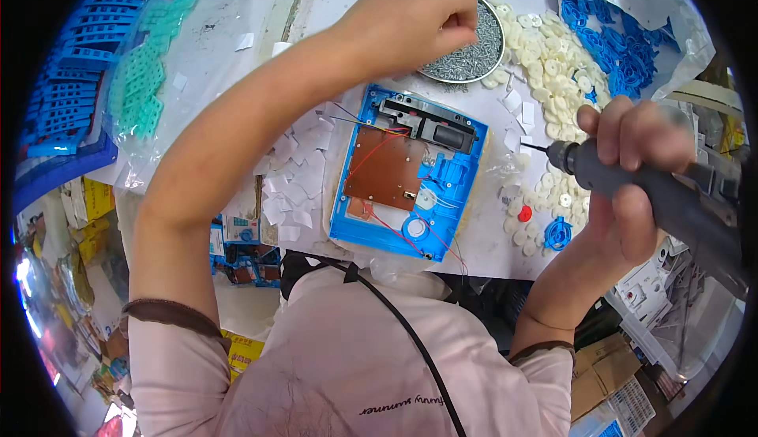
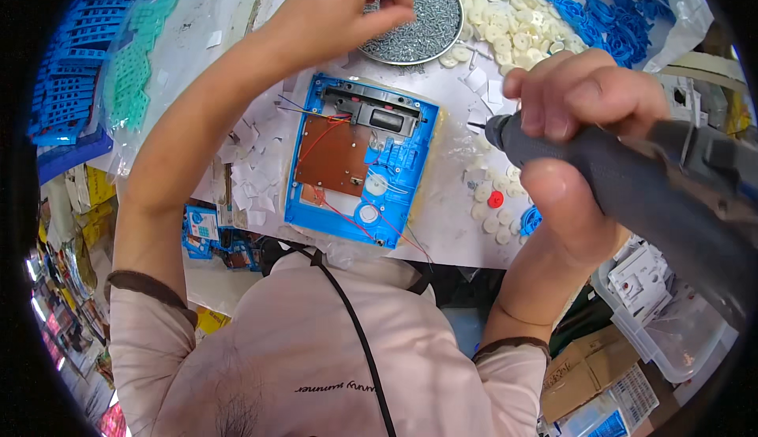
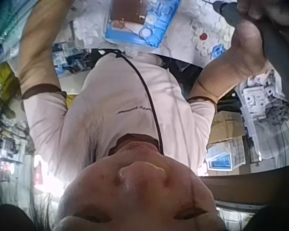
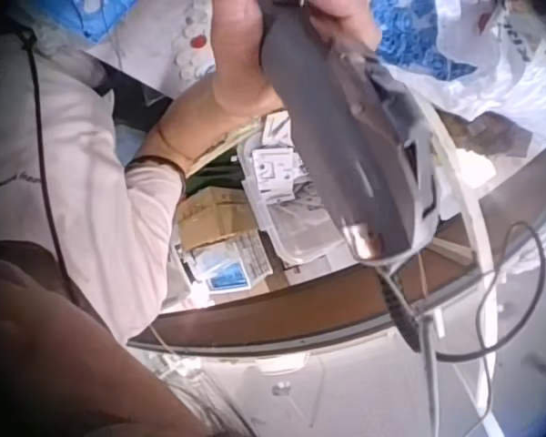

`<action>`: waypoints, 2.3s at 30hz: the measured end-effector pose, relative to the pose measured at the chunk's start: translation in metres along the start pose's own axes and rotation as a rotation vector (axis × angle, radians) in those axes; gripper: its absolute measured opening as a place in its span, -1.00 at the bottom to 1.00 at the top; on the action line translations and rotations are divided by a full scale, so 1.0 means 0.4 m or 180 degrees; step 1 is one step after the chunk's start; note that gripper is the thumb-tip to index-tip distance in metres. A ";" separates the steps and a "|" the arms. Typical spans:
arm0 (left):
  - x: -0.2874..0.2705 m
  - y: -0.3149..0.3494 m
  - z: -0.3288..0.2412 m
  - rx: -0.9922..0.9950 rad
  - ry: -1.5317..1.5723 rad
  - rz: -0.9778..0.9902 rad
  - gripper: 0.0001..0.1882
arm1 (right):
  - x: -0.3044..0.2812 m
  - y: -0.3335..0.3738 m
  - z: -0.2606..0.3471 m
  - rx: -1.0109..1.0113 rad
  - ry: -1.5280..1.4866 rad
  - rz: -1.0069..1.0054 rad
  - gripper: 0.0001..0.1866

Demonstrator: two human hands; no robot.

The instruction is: Assembling a blue electronic toy by placing internal components and fastening the casing with an electric screwdriver.

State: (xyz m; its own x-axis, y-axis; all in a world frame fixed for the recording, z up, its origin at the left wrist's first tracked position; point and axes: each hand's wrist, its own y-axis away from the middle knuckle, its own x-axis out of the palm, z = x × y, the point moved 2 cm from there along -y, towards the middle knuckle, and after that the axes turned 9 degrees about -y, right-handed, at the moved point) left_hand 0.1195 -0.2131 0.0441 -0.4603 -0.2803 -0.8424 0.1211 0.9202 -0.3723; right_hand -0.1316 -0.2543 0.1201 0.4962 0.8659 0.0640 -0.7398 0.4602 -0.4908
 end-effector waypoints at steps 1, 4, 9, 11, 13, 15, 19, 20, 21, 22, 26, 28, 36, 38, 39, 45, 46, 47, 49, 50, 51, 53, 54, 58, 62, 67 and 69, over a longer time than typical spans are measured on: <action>-0.022 0.022 -0.028 -0.0043 0.0414 -0.0068 -0.86 | -0.002 -0.007 0.006 0.0083 -0.0089 0.0202 -0.54; -0.061 0.140 -0.129 0.0203 0.0423 -0.0222 -0.86 | 0.052 -0.014 0.010 0.0328 -0.0491 -0.0300 -0.62; -0.037 0.231 -0.244 0.0042 0.0856 -0.0376 -0.79 | 0.138 0.012 0.057 0.0105 -0.1362 -0.0539 -0.70; -0.039 0.246 -0.255 -0.0073 0.0883 -0.0392 -0.76 | 0.155 0.015 0.050 0.0047 -0.1278 -0.0463 -0.70; -0.036 0.254 -0.256 -0.0124 0.0913 -0.0419 -0.74 | 0.169 0.017 0.047 0.0062 -0.1192 -0.0432 -0.70; -0.031 0.260 -0.256 -0.0111 0.0943 -0.0457 -0.73 | 0.176 0.016 0.047 0.0079 -0.1109 -0.0438 -0.70; -0.031 0.259 -0.250 -0.0108 0.0884 -0.0559 -0.74 | 0.165 0.016 0.051 0.0032 -0.1093 -0.0309 -0.70; -0.032 0.258 -0.250 -0.0107 0.0892 -0.0572 -0.74 | 0.160 0.016 0.053 0.0015 -0.1134 -0.0274 -0.70; -0.033 0.257 -0.250 -0.0107 0.0900 -0.0585 -0.74 | 0.162 0.016 0.053 0.0023 -0.1119 -0.0286 -0.70; -0.036 0.256 -0.249 -0.0075 0.0831 -0.0542 -0.73 | 0.162 0.015 0.053 0.0029 -0.1103 -0.0298 -0.70; -0.039 0.252 -0.243 0.0027 0.0552 -0.0425 -0.71 | 0.180 0.007 0.043 0.0096 -0.1025 -0.0388 -0.72; -0.042 0.245 -0.235 -0.0039 0.0305 -0.0483 -0.70 | 0.173 0.003 0.033 0.0024 -0.0939 -0.0433 -0.75; -0.007 0.285 -0.161 -0.0062 -0.0345 -0.0275 -0.70 | 0.125 -0.024 -0.095 -0.0164 -0.0583 -0.0669 -0.72; -0.005 0.295 -0.165 -0.0114 -0.0395 -0.0259 -0.69 | 0.127 -0.024 -0.112 -0.0132 -0.0575 -0.0756 -0.71; -0.005 0.297 -0.166 -0.0139 -0.0420 -0.0252 -0.69 | 0.128 -0.024 -0.118 -0.0151 -0.0617 -0.0804 -0.69; -0.009 0.293 -0.171 -0.0237 -0.0349 -0.0294 -0.67 | 0.132 -0.019 -0.140 -0.0148 -0.0649 -0.0742 -0.68; -0.008 0.293 -0.171 -0.0244 -0.0347 -0.0290 -0.68 | 0.135 -0.019 -0.142 -0.0104 -0.0566 -0.0743 -0.70; -0.008 0.294 -0.171 -0.0251 -0.0346 -0.0288 -0.68 | 0.146 -0.020 -0.144 -0.0040 -0.0426 -0.0784 -0.73; -0.007 0.294 -0.169 -0.0250 -0.0326 -0.0287 -0.69 | 0.156 -0.023 -0.149 -0.0010 -0.0293 -0.0802 -0.78; -0.007 0.294 -0.167 -0.0240 -0.0307 -0.0288 -0.69 | 0.159 -0.025 -0.150 -0.0044 -0.0302 -0.0780 -0.78; -0.006 0.295 -0.165 -0.0232 -0.0288 -0.0290 -0.69 | 0.160 -0.027 -0.153 -0.0056 -0.0294 -0.0738 -0.78; -0.006 0.295 -0.164 -0.0235 -0.0245 -0.0331 -0.69 | 0.157 -0.031 -0.157 -0.0057 -0.0251 -0.0630 -0.77; -0.004 0.296 -0.164 -0.0238 -0.0244 -0.0347 -0.68 | 0.156 -0.033 -0.158 -0.0039 -0.0256 -0.0578 -0.77; 0.003 0.301 -0.164 -0.0266 -0.0278 -0.0398 -0.66 | 0.159 -0.043 -0.158 0.0084 -0.0318 -0.0380 -0.75; 0.008 0.302 -0.157 -0.0190 -0.0156 -0.0363 -0.60 | 0.140 -0.046 -0.156 0.0254 -0.0225 -0.0078 -0.75; -0.046 0.313 -0.109 -0.0467 0.0178 -0.0355 -0.24 | 0.079 -0.060 -0.099 -0.0308 -0.0497 -0.0261 -0.54; -0.041 0.350 -0.093 -0.0772 0.0395 -0.0162 -0.24 | 0.054 -0.068 -0.059 -0.0427 0.0249 -0.0681 -0.45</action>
State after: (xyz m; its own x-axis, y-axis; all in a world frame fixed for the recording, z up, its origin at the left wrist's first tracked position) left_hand 0.1112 -0.0697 0.0202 -0.5665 -0.3058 -0.7652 -0.1122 0.9486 -0.2960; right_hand -0.0898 -0.2528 0.1143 0.6722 0.7315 0.1139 -0.5500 0.5964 -0.5846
